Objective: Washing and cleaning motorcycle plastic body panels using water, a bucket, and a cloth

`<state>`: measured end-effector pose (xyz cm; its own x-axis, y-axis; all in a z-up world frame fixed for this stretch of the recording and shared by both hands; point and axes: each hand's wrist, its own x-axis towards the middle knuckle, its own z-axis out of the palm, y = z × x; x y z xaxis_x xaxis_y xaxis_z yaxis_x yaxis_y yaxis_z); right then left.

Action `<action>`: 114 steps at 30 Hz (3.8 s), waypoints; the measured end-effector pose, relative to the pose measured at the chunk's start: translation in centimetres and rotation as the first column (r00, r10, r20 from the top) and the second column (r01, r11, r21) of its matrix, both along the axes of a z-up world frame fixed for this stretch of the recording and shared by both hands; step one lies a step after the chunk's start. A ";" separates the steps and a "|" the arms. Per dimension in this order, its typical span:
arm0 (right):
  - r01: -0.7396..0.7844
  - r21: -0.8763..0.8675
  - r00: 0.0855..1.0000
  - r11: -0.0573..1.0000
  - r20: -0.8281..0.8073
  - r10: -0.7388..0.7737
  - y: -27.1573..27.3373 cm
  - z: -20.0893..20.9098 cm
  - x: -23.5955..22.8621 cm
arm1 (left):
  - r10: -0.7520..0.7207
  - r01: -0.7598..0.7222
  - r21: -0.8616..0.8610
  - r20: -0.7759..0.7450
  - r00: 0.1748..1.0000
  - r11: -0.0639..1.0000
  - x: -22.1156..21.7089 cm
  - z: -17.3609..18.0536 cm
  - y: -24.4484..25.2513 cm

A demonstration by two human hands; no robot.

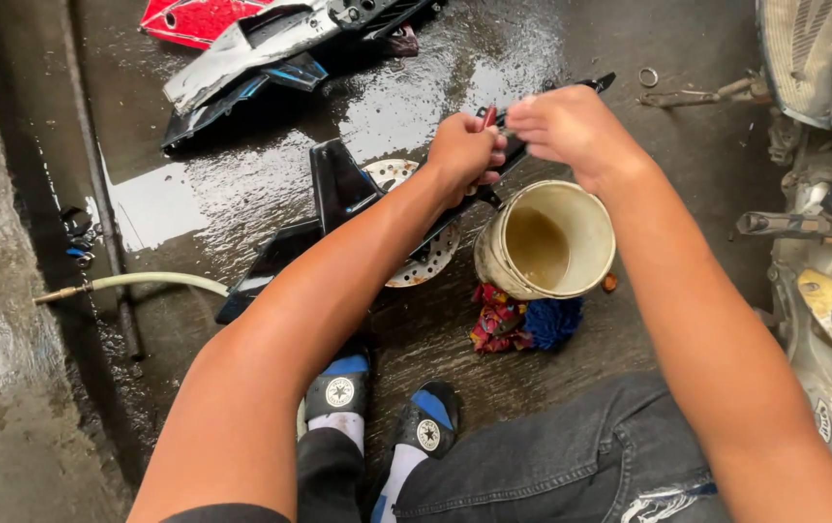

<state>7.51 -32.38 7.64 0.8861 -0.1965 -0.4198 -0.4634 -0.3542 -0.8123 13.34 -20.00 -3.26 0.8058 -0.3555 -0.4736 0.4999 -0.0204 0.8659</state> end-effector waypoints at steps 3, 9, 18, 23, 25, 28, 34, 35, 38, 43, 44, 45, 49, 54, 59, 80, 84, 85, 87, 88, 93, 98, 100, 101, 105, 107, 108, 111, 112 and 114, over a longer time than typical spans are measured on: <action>-0.089 -0.212 0.994 0.973 -0.080 0.074 -5.9 -9.1 0.8 | -0.092 0.007 0.288 0.282 0.955 0.958 2.6 -3.7 -0.1; -0.212 -0.221 0.809 0.952 -0.587 0.044 -15.9 -34.8 -3.8 | -0.288 -0.031 0.561 0.471 0.834 0.827 2.3 -1.2 4.9; 0.416 0.270 0.718 0.868 -0.683 -0.132 -14.3 -30.6 -1.6 | -0.216 -0.012 0.494 0.402 0.890 0.869 1.4 1.6 7.0; 0.122 0.279 0.897 0.953 -0.443 0.015 -8.4 -15.3 0.7 | -0.241 0.015 0.502 0.389 0.889 0.865 2.2 -2.2 6.5; 0.003 0.222 0.957 0.975 -0.283 0.062 -2.9 -9.3 0.8 | -0.298 0.036 0.576 0.368 0.881 0.817 2.5 -4.5 6.5; -0.099 0.217 0.981 0.971 -0.142 0.132 2.3 -6.1 0.6 | -0.326 0.040 0.590 0.388 0.862 0.807 1.4 -5.0 6.8; -0.405 -0.523 0.902 0.750 -0.363 0.234 -1.1 -8.1 0.1 | -0.347 0.076 0.599 0.351 0.870 0.797 -0.1 -2.1 8.1; -0.400 -0.526 0.904 0.750 -0.360 0.230 -6.6 -15.4 -1.2 | -0.349 0.076 0.597 0.355 0.867 0.799 0.2 -1.9 8.2; -0.344 -0.342 0.828 0.874 -0.549 0.112 -15.7 -32.6 -1.0 | -0.311 0.072 0.564 0.342 0.887 0.823 0.6 -1.4 8.8; 0.205 -0.135 0.791 0.969 -0.561 -0.246 -15.7 -40.4 -4.1 | -0.206 0.048 0.433 0.325 0.923 0.900 0.3 1.0 9.2; 0.211 -0.140 0.788 0.967 -0.560 -0.253 -14.6 -37.9 -4.0 | -0.210 0.054 0.429 0.326 0.922 0.902 0.6 0.8 8.5; 0.323 0.048 0.703 0.945 -0.681 -0.206 -13.5 -35.5 -4.0 | -0.188 0.043 0.407 0.323 0.928 0.912 0.9 0.7 7.7; 0.357 0.453 0.780 0.817 -0.626 0.006 -14.4 -29.3 -1.5 | -0.166 0.038 0.369 0.321 0.932 0.929 2.0 0.0 4.0; 0.081 0.381 0.987 0.921 -0.161 -0.021 -8.0 -9.3 1.1 | -0.190 0.057 0.363 0.344 0.920 0.930 4.2 -3.1 -1.9; 0.069 0.160 0.996 0.985 0.038 -0.077 -6.9 -5.6 1.2 | -0.226 0.077 0.407 0.331 0.916 0.910 4.0 -3.7 -5.9; -0.105 0.205 0.934 0.973 -0.316 0.167 -1.9 -9.8 -1.9 | -0.359 0.176 0.417 0.415 0.836 0.892 -1.0 1.9 14.1; -0.208 0.175 0.954 0.963 -0.180 0.238 8.9 -3.8 -2.3 | -0.433 0.097 0.577 0.481 0.762 0.811 -1.9 -2.2 14.2; -0.210 0.173 0.956 0.962 -0.168 0.238 11.1 -2.9 -2.4 | -0.442 0.087 0.584 0.499 0.745 0.807 -2.2 -2.7 14.4; -0.270 0.052 0.948 0.962 -0.164 0.275 11.3 -2.3 -2.9 | -0.439 0.081 0.612 0.463 0.770 0.786 -3.1 -1.9 16.4; -0.311 -0.074 0.942 0.947 -0.153 0.298 11.4 -2.0 -3.0 | -0.446 0.083 0.639 0.432 0.784 0.765 -3.3 -1.5 17.4; -0.486 -0.306 0.791 0.819 -0.553 0.262 -3.0 -11.7 -2.1 | -0.400 0.147 0.553 0.370 0.839 0.820 -4.2 0.8 23.3; -0.335 -0.286 0.689 0.898 -0.724 0.026 -13.7 -30.3 -2.5 | -0.361 0.181 0.426 0.392 0.846 0.887 -3.2 -0.8 25.7; -0.091 -0.255 0.811 0.963 -0.580 -0.077 -13.2 -33.6 -3.0 | -0.420 0.203 0.453 0.451 0.788 0.868 -2.6 -1.3 25.8; -0.100 -0.252 0.810 0.963 -0.583 -0.068 -14.1 -34.6 -3.1 | -0.414 0.196 0.455 0.447 0.793 0.869 -2.6 -1.5 25.6; 0.020 0.211 0.780 0.977 -0.615 0.117 -15.9 -31.7 -3.4 | -0.426 0.219 0.441 0.453 0.783 0.871 -3.2 -1.0 24.0; -0.028 0.342 0.781 0.939 -0.579 0.234 -13.3 -25.4 -3.2 | -0.425 0.218 0.459 0.416 0.804 0.862 -3.5 -0.6 23.0; -0.112 0.255 0.825 0.960 -0.515 0.233 -10.9 -21.5 -3.0 | -0.444 0.210 0.493 0.423 0.790 0.844 -3.4 -0.5 22.5; -0.235 0.103 0.876 0.966 -0.408 0.257 -0.8 -12.3 -2.7 | -0.466 0.215 0.550 0.370 0.804 0.807 -3.6 -1.0 21.5; -0.271 0.054 0.890 0.961 -0.365 0.272 3.0 -9.9 -2.8 | -0.476 0.236 0.577 0.308 0.824 0.782 -3.6 -1.3 21.2; -0.329 0.095 0.899 0.940 -0.272 0.342 9.4 -7.8 -3.4 | -0.477 0.228 0.628 0.261 0.839 0.744 -4.1 -1.9 21.1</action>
